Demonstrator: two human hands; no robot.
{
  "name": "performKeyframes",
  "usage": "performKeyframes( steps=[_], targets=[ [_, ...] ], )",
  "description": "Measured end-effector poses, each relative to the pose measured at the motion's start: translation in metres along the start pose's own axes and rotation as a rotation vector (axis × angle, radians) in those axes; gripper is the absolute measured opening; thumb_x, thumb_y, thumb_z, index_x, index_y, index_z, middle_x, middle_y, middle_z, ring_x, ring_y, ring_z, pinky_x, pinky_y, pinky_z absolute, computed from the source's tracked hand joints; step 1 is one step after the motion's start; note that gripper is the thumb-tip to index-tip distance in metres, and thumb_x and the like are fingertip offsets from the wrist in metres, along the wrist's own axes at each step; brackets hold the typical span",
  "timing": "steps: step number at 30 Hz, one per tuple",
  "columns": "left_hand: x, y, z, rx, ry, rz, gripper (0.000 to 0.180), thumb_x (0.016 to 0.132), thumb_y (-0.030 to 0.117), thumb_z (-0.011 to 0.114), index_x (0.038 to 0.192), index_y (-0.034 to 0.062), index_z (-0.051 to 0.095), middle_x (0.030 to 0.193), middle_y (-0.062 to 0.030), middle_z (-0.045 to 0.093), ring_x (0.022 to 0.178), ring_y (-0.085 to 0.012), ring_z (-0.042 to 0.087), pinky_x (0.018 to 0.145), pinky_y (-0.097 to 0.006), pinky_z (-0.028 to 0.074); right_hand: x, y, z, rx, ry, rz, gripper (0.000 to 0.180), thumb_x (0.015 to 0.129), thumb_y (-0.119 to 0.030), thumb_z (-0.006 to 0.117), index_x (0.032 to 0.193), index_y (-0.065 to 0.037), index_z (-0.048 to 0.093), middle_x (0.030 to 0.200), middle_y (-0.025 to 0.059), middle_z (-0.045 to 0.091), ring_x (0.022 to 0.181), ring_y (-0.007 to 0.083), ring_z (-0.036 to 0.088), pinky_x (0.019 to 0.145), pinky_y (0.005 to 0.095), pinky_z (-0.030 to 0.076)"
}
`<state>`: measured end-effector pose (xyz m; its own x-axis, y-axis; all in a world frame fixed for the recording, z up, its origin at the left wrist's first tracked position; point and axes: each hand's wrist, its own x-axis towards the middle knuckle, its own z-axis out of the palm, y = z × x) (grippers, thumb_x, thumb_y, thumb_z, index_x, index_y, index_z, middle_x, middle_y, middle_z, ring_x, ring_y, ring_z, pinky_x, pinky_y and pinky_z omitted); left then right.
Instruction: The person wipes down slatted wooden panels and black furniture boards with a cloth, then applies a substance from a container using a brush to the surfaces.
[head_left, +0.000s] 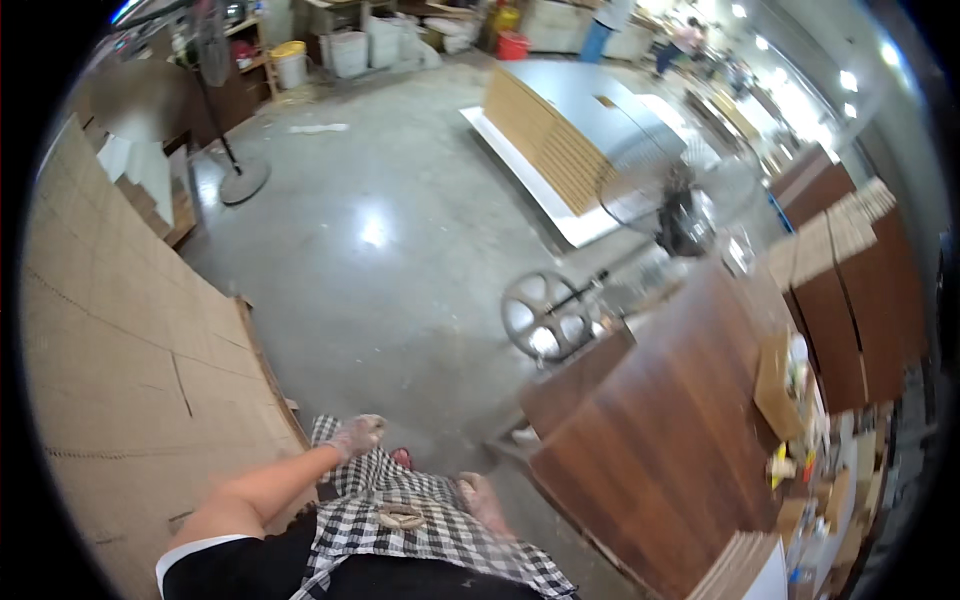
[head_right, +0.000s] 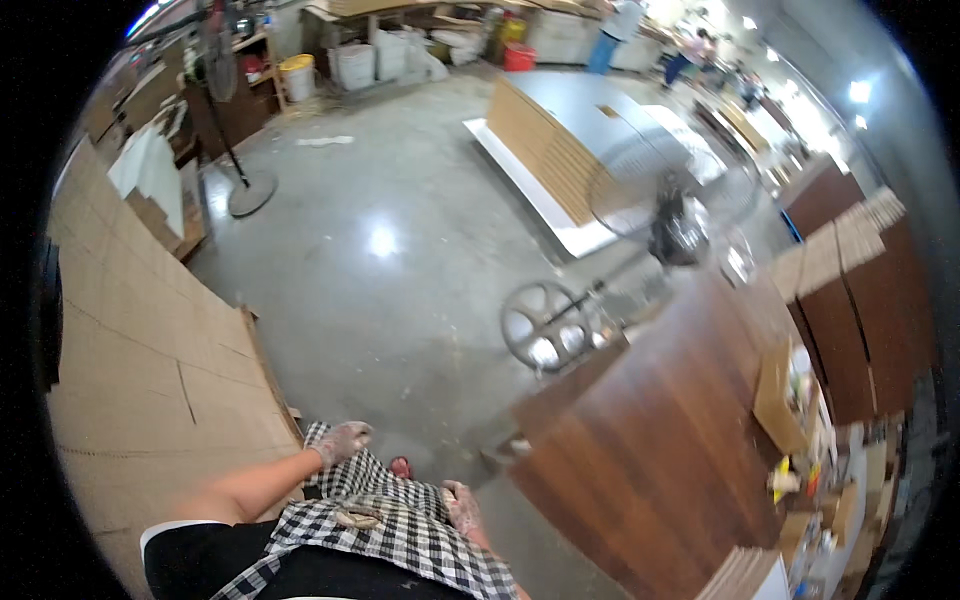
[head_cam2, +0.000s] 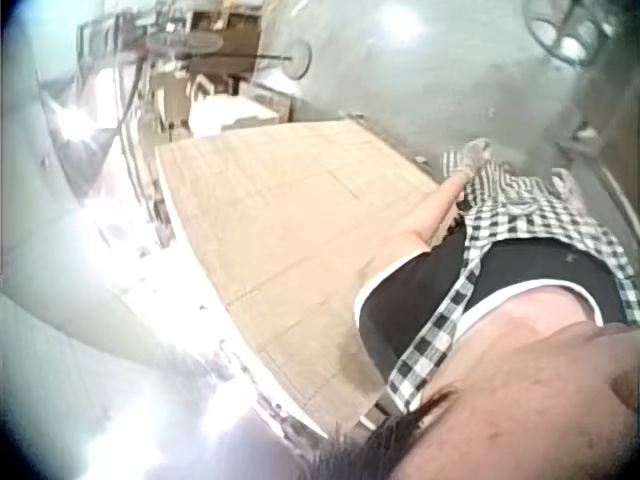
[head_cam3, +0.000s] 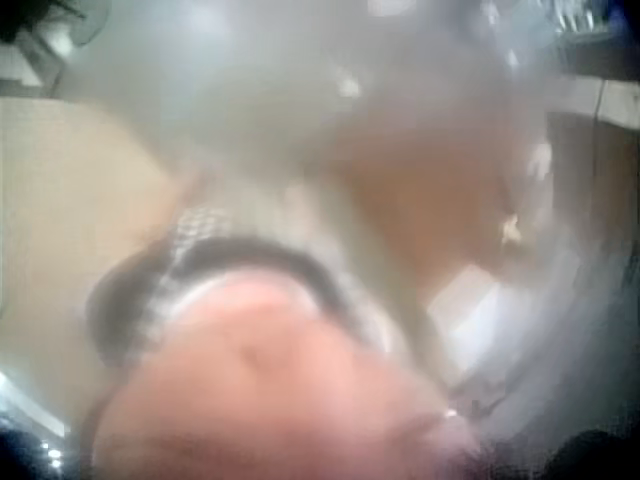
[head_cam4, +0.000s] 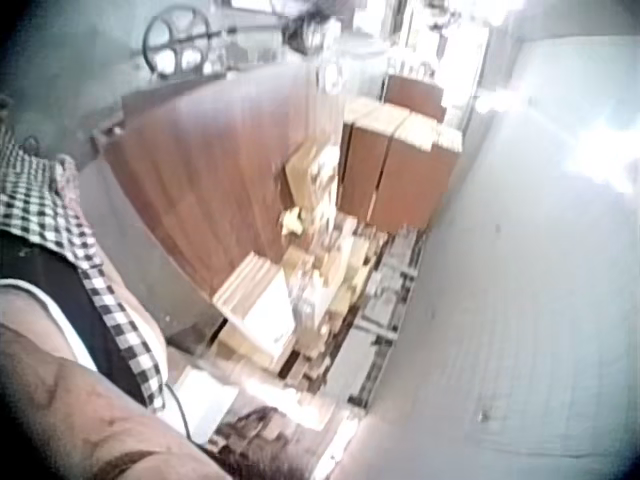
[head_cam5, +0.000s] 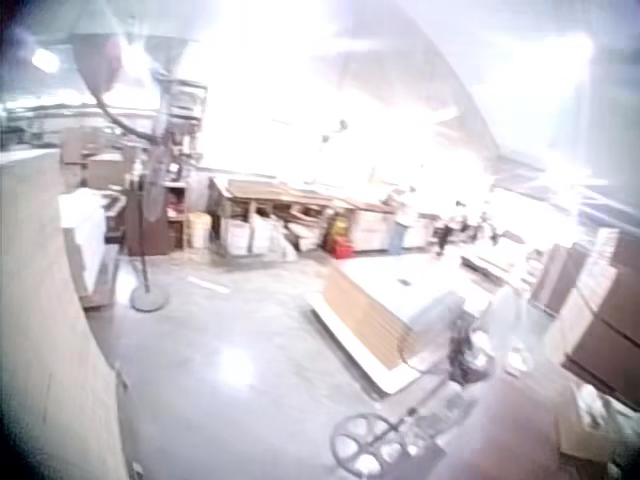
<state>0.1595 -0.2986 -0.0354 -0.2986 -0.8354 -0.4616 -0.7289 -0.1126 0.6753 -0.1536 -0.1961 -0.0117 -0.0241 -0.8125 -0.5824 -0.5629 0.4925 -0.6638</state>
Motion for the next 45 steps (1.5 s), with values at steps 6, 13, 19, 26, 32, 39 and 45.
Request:
performKeyframes(
  steps=[6,13,19,26,32,39,45],
  targets=[
    [0.087,0.014,-0.122,-0.01,0.33,0.272,0.037,0.092,0.03,0.053,0.12,0.0058,0.06,0.121,-0.0173,0.059,0.115,-0.0345,0.055,0.099,-0.04,0.043,0.128,-0.233,0.022,-0.024,-0.279,-0.179,0.044,0.088,-0.033,0.054,0.118,-0.001,0.062,0.119,0.0194,0.063,0.113,0.0295,0.058,0.096,0.0369,0.044],
    [0.245,-0.17,-0.277,0.303,0.285,0.377,0.035,0.089,0.026,0.056,0.115,0.0036,0.061,0.115,-0.0167,0.062,0.109,-0.0325,0.058,0.093,-0.037,0.047,0.353,-0.398,0.01,0.049,-0.419,-0.364,0.04,0.091,-0.03,0.053,0.12,-0.003,0.061,0.116,0.017,0.063,0.109,0.0262,0.059,0.093,0.0347,0.045],
    [0.251,-0.386,-0.348,0.364,0.373,-0.114,0.011,0.081,0.024,0.058,0.079,0.0198,0.068,0.091,-0.0003,0.065,0.091,-0.0211,0.06,0.077,-0.034,0.049,0.521,-0.571,0.016,-0.037,-0.791,-0.283,0.042,0.095,-0.038,0.052,0.121,-0.005,0.057,0.107,0.0097,0.063,0.099,0.0214,0.059,0.086,0.0323,0.047],
    [0.336,-0.42,-0.471,0.74,-0.434,-0.527,0.031,0.082,0.03,0.058,0.108,0.0161,0.069,0.12,-0.0066,0.062,0.113,-0.0255,0.057,0.093,-0.038,0.048,0.762,-0.782,0.094,-0.261,-0.799,-0.762,0.037,0.097,-0.032,0.05,0.117,-0.003,0.058,0.104,0.008,0.065,0.096,0.0172,0.061,0.084,0.0302,0.049],
    [0.611,-0.456,-0.744,0.538,-0.094,-0.552,0.026,0.08,0.022,0.061,0.104,0.0128,0.067,0.108,-0.0104,0.065,0.106,-0.0308,0.06,0.087,-0.04,0.05,0.911,-0.955,0.072,0.022,-0.764,-0.458,0.036,0.094,-0.034,0.052,0.115,-0.005,0.061,0.102,0.0114,0.065,0.096,0.0187,0.061,0.084,0.0328,0.048],
    [0.956,-0.356,-1.08,-0.474,0.692,-0.266,0.019,0.092,0.023,0.054,0.091,0.0054,0.061,0.076,-0.0047,0.057,0.07,-0.0147,0.052,0.066,-0.034,0.047,1.142,-1.029,-0.012,0.136,-0.465,-0.125,0.033,0.094,-0.029,0.055,0.116,-0.004,0.063,0.1,0.0093,0.066,0.093,0.0176,0.061,0.084,0.03,0.047],
    [1.123,-0.347,-1.134,-0.377,0.345,-0.313,0.022,0.093,0.018,0.053,0.108,0.0036,0.06,0.093,-0.0104,0.067,0.079,-0.0194,0.062,0.069,-0.032,0.051,1.344,-1.223,-0.068,0.043,-0.706,-0.43,0.038,0.094,-0.029,0.054,0.119,0.0,0.059,0.102,0.0104,0.066,0.093,0.0155,0.061,0.082,0.0291,0.049]
  ],
)
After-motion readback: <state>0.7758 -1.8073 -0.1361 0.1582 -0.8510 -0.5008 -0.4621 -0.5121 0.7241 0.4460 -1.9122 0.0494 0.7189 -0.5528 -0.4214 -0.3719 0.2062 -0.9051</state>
